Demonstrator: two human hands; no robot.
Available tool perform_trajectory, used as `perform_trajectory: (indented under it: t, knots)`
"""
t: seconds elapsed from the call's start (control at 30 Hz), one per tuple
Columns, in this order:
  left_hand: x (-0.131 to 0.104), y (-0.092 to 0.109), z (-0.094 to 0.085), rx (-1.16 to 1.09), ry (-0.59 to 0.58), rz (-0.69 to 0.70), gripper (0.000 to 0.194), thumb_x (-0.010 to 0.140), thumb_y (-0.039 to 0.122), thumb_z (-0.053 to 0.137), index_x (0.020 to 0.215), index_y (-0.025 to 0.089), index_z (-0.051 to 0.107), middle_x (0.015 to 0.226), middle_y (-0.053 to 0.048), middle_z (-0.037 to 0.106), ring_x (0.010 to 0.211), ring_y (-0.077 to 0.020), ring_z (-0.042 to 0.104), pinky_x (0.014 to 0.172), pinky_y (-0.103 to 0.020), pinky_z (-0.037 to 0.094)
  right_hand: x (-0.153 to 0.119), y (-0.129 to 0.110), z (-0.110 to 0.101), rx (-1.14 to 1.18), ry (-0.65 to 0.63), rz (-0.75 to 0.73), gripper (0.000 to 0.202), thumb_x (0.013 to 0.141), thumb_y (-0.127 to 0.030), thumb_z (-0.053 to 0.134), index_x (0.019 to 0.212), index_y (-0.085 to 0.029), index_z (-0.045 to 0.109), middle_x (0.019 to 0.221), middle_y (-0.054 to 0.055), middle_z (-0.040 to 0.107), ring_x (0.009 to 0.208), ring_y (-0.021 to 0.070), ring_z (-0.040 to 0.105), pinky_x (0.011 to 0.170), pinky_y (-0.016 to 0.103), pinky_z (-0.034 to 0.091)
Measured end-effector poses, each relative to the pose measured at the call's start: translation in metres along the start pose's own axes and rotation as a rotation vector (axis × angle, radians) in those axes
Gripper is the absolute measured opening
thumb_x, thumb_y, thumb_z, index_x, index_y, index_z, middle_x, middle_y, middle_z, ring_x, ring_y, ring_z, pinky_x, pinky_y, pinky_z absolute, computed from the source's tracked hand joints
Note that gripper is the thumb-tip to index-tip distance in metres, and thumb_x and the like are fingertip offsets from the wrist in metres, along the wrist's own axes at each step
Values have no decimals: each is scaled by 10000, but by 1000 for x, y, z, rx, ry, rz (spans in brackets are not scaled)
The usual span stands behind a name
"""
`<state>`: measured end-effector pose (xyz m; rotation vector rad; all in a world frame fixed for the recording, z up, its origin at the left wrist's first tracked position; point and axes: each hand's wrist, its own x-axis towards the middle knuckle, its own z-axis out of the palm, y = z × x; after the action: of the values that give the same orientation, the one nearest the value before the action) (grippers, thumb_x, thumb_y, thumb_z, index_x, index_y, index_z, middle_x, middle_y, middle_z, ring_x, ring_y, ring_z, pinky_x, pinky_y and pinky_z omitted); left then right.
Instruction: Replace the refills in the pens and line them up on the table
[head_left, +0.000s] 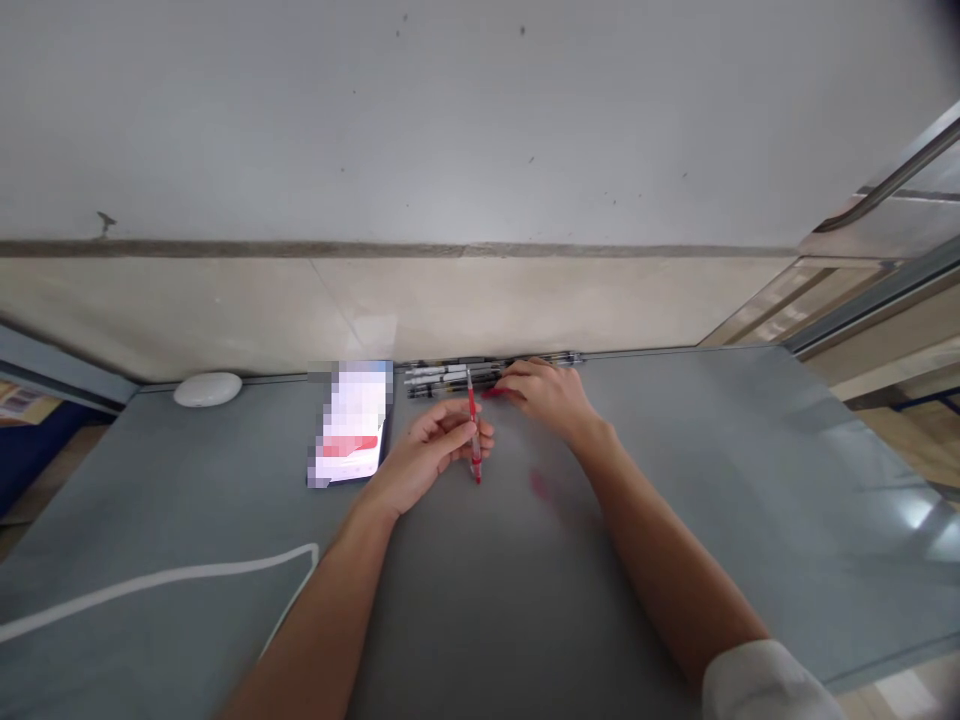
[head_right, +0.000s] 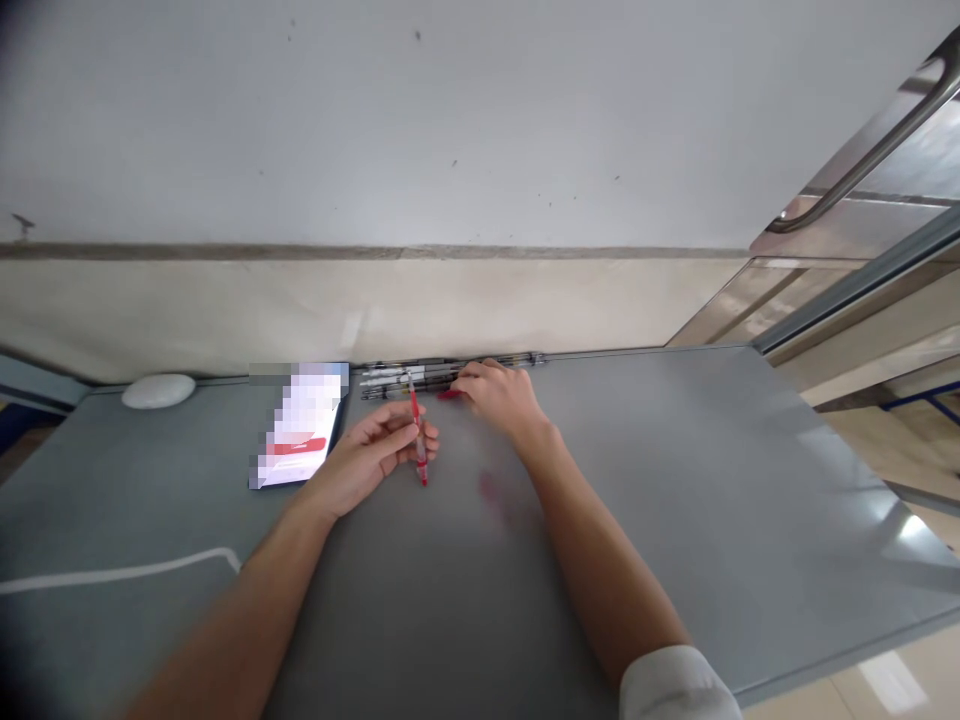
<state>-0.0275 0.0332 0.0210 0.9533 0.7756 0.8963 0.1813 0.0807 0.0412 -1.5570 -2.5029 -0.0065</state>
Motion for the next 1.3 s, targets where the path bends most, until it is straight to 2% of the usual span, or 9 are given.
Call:
perform_trajectory:
  t: [0.33,0.53,0.63,0.7,0.83,0.97,1.13,1.3]
  knots:
    - [0,0,1,25,17,8,237,840,286,696,1048,192,630,950,-67,721,844,-177,678,819,-353,539,0,-6,-1,1,-9,16,316,947,-246,426,1076,-337,700,1163,9,698,1058,180,596,638,253,436]
    - [0,-1,2,35,36,12,247,840,293,696,1056,196,624,928,-50,715,835,-164,677,824,-343,538,0,-3,-4,99,41,53,289,924,-257,467,1067,-351,700,1168,-12,702,1040,192,622,682,270,471]
    - [0,-2,3,58,43,32,256,842,303,693,1063,193,622,921,-47,708,819,-160,674,802,-339,546,-1,-1,-7,312,104,70,268,878,-251,536,1053,-366,704,1160,-37,704,1023,186,643,761,292,499]
    - [0,-2,5,84,43,52,275,837,315,697,1071,192,622,921,-47,702,811,-163,671,780,-341,556,-2,0,-7,552,140,66,239,846,-269,590,1035,-347,714,1117,-27,715,986,178,658,803,304,512]
    - [-1,-2,7,164,54,97,316,823,338,706,1092,192,625,927,-47,692,781,-163,665,736,-345,577,-7,2,-3,1120,183,86,263,754,-341,715,1009,-275,720,983,14,733,907,167,669,740,285,534]
    - [-2,-1,11,278,65,139,314,827,345,695,1099,196,641,912,-41,684,756,-153,659,715,-323,580,-20,2,1,1467,228,169,257,683,-307,788,925,-257,718,927,-4,708,839,134,651,757,287,545]
    - [-4,-1,20,405,100,138,322,810,359,704,1082,193,665,856,-27,682,696,-142,667,682,-291,576,-34,-5,5,1662,233,276,219,679,-282,804,872,-253,704,884,-10,686,784,118,635,712,280,565]
    - [-5,-3,24,461,136,106,318,793,364,711,1068,207,680,845,-23,693,657,-146,678,625,-279,580,-37,-10,10,1723,228,285,231,677,-284,809,876,-254,696,905,-3,696,828,125,645,767,298,569]
